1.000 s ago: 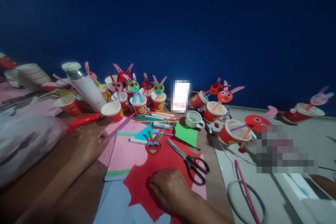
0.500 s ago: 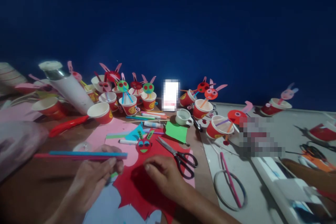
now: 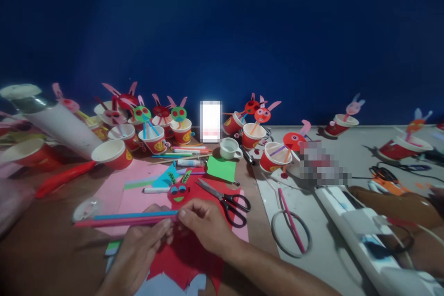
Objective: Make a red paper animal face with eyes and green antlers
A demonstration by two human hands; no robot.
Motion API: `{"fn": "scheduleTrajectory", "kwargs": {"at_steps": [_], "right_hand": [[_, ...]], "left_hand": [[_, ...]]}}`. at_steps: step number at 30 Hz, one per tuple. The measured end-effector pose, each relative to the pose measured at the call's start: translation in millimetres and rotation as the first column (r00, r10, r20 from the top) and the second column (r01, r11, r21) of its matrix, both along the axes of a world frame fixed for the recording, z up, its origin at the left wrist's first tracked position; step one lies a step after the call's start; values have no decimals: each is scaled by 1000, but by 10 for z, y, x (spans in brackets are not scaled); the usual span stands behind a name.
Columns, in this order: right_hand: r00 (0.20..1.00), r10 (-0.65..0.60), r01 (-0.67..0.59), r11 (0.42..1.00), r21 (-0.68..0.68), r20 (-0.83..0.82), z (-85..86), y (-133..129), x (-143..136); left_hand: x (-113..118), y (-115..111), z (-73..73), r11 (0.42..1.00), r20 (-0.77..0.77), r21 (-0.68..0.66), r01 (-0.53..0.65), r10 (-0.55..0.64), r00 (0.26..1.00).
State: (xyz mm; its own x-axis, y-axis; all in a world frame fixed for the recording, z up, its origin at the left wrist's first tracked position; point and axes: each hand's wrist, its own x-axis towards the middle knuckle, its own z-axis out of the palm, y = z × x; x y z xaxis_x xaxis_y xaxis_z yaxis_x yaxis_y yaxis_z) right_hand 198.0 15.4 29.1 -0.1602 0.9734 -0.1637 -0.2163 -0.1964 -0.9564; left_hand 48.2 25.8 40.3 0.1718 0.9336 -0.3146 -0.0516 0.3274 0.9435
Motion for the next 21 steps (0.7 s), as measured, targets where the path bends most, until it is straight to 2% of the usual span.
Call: {"fn": "scheduleTrajectory", "kwargs": {"at_steps": [5,9,14,18,21], "right_hand": [[998,5,-2,998,-56,58,-29,27,23],[995,31,-25,998,-62,94,0,46,32],[986,56,-53,998,-26,157,39,76,85],[980,50,-54,998,19,190,20,99,126],[987,51,-58,997,41,152,-15,94,115]], "left_hand": [[28,-22,-23,998,86,41,52,-55,995],[10,-20,-24,997,67,51,50,-53,996],[-39,-30,-69,995,28,-2,97,-97,995],[-53,-35,-125,998,-5,-60,20,-20,1000],[-53,-21,-145,999,15,-48,-18,19,1000]]}}
